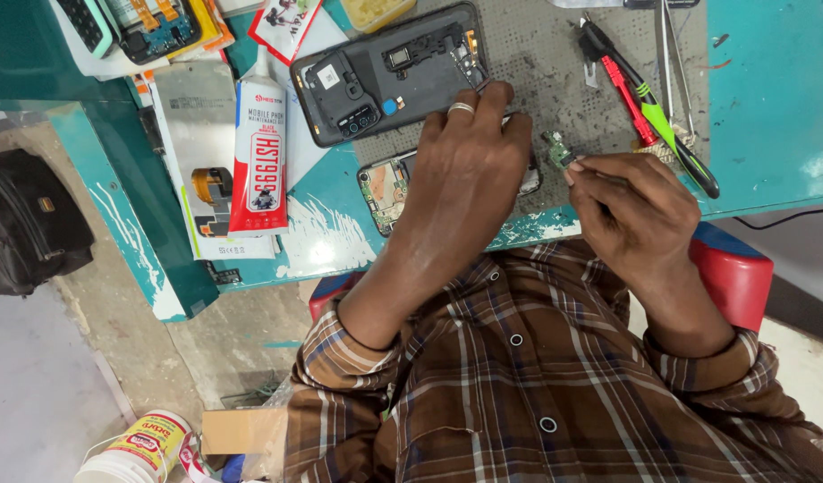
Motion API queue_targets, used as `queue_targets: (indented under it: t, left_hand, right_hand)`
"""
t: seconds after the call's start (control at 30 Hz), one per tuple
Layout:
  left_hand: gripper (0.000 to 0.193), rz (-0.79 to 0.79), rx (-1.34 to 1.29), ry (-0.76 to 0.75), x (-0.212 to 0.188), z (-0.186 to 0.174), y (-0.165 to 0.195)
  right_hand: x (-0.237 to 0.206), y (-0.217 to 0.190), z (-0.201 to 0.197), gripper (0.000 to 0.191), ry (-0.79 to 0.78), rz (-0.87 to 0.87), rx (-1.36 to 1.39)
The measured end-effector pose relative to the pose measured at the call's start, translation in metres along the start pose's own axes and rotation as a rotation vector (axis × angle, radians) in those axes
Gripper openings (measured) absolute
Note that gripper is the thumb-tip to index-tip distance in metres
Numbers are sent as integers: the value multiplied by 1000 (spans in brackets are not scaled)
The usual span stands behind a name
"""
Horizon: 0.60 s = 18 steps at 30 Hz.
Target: The person works on a disassembled smartphone at a repair bench. They pick up a small green circuit component, scrub it with a brush, solder its contacts with a soldering iron, then place the component back onto the phone body and press it into position.
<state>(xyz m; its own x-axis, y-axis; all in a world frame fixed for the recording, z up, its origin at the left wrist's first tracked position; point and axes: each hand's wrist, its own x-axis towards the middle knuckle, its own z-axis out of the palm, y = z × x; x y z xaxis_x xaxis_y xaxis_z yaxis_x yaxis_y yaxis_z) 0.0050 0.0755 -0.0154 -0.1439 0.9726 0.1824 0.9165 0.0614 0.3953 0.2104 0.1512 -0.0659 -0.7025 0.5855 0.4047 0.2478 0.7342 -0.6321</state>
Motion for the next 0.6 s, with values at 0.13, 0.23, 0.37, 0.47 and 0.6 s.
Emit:
queue_targets:
  t: [0.13,0.23,0.37,0.47,0.6]
  left_hand:
    - [12,28,112,-78,4,7,5]
    - [17,33,123,-118,4,8,7]
    - [19,15,49,-98,1,2,4]
    - [16,-17,-86,-67,-4,-5,1]
    - [13,-47,-176,-45,-9,-8,-2]
  right_hand:
    - [1,3,1,16,14,-17,-17]
    - [4,1,1,16,6,-66,-50]
    - [9,-6,-1,16,-29,-124,-92]
    - [15,-9,-6,23,-135,-137,-77]
    - [22,-14,-12,34,-297,-150,-69]
